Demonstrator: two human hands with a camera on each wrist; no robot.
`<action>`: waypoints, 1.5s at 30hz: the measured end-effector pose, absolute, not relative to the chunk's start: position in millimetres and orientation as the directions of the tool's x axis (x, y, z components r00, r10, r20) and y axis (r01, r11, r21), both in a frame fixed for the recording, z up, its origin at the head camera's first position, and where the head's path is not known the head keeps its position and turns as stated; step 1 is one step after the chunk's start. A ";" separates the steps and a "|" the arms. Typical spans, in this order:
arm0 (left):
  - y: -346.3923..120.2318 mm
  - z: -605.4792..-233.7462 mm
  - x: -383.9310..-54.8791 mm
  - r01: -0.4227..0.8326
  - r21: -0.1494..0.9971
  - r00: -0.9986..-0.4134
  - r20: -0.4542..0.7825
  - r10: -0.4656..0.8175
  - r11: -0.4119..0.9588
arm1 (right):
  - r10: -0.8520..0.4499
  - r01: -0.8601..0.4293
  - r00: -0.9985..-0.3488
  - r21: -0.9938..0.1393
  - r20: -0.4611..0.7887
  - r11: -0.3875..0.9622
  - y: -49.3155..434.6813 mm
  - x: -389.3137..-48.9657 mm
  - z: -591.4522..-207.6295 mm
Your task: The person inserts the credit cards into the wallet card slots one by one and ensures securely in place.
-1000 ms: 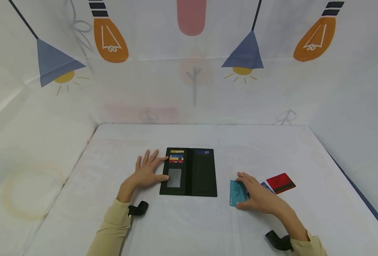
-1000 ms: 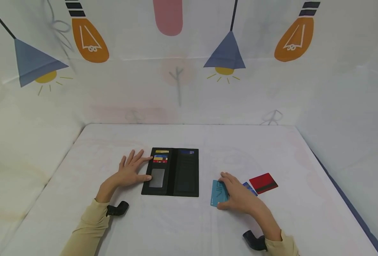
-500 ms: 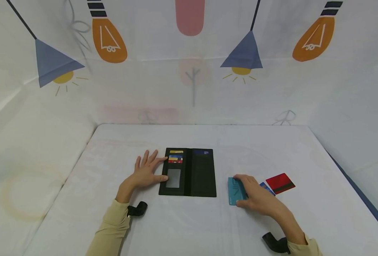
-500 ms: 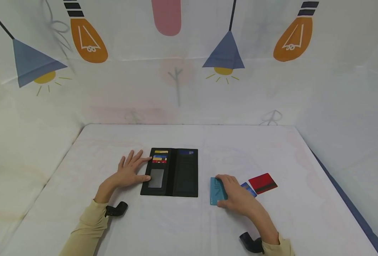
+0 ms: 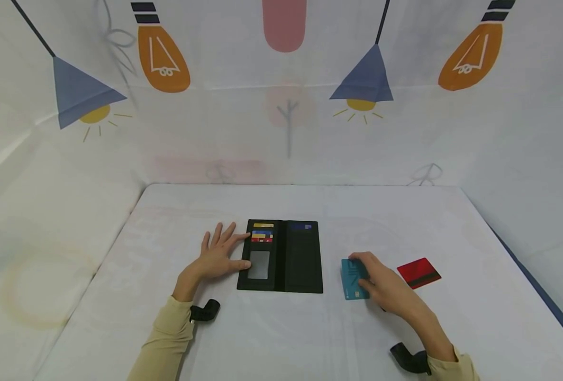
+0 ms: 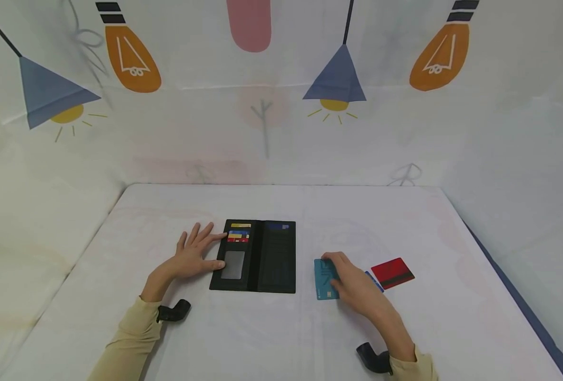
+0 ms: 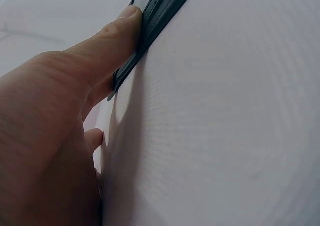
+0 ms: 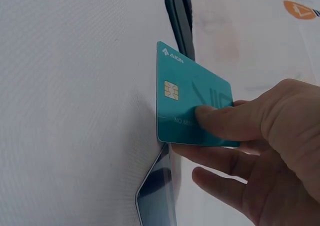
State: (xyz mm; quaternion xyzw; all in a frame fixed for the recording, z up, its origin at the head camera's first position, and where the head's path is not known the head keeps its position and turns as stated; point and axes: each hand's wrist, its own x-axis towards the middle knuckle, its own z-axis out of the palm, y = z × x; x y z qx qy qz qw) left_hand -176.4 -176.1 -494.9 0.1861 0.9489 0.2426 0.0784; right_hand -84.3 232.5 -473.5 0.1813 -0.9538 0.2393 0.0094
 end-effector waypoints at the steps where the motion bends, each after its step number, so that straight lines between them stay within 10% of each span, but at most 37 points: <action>1: -176.2 -495.0 -176.4 0.315 0.488 -0.918 -0.061 0.391 0.814 | -0.345 -0.358 -0.932 -0.459 0.114 0.813 232.8 -84.7 -473.6; 45: -177.6 -495.6 -176.9 0.322 0.497 -0.914 -0.058 0.401 0.806 | -0.288 -0.387 -0.922 -0.569 0.260 0.725 199.9 -159.8 -449.7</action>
